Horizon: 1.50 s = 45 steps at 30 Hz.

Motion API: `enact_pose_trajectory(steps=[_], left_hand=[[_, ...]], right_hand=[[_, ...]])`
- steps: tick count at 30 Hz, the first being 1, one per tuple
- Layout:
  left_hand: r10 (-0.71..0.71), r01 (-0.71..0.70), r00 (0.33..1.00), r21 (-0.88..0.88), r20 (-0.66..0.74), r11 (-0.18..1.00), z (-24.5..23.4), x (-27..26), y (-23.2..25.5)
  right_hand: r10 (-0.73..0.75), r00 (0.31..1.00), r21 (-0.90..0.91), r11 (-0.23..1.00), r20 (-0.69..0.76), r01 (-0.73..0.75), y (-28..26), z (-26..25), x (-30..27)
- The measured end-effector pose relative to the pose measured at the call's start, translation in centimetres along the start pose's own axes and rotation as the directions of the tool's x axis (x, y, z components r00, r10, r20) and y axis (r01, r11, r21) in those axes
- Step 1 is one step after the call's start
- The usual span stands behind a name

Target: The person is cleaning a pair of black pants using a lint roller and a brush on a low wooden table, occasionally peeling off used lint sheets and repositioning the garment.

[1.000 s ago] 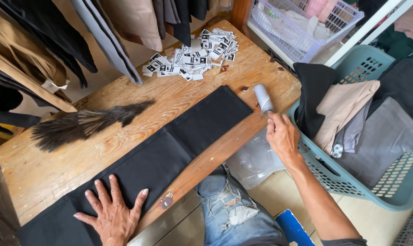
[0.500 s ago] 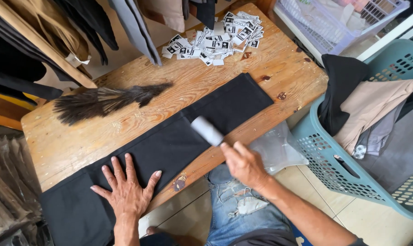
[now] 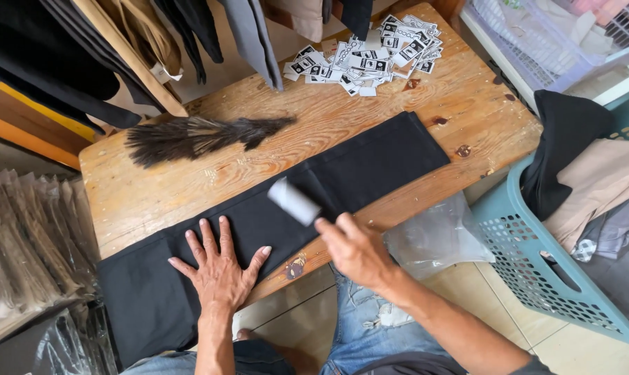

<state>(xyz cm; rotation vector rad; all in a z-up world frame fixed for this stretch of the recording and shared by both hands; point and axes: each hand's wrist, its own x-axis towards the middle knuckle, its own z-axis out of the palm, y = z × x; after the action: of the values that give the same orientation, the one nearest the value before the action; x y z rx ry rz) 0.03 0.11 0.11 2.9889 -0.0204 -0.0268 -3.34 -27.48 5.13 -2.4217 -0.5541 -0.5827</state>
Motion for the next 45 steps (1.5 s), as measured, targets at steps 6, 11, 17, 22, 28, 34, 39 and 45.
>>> enact_pose_trajectory(steps=[6,11,17,22,28,34,39,45], left_hand=[[-0.015,0.014,1.0,0.024,0.017,1.0,-0.1,0.0,-0.1],[0.002,-0.001,1.0,0.017,-0.028,1.0,0.0,0.0,0.1],[-0.015,0.017,1.0,0.071,-0.024,0.997,0.1,0.0,0.0],[-0.042,0.039,0.998,0.052,0.052,0.998,-0.1,0.2,-0.1],[-0.091,0.084,0.988,0.059,0.128,0.995,-0.5,0.7,0.2],[-0.094,0.088,0.988,0.057,0.122,0.994,-0.3,0.8,0.3],[-0.071,0.061,0.992,0.099,0.101,0.993,0.1,0.6,0.1],[-0.081,0.071,0.991,0.093,0.108,0.993,0.1,0.6,0.1]], right_hand=[[0.014,0.999,-0.246,0.969,0.052,-0.001,0.2,1.3,1.1],[0.287,0.951,-0.309,0.899,-0.118,-0.31,5.2,-0.4,1.6],[-0.025,0.999,-0.226,0.973,0.049,0.035,1.7,0.5,2.0],[0.037,0.999,-0.382,0.923,-0.02,-0.042,7.6,-1.6,2.4],[0.333,0.909,-0.57,0.708,-0.251,-0.417,18.2,-6.7,1.0],[0.364,0.91,-0.401,0.817,-0.195,-0.413,13.7,-6.6,2.2],[-0.027,0.998,-0.392,0.919,0.054,0.046,8.8,-4.3,0.3],[0.501,0.852,-0.6,0.639,-0.151,-0.482,21.7,-9.2,-0.4]])
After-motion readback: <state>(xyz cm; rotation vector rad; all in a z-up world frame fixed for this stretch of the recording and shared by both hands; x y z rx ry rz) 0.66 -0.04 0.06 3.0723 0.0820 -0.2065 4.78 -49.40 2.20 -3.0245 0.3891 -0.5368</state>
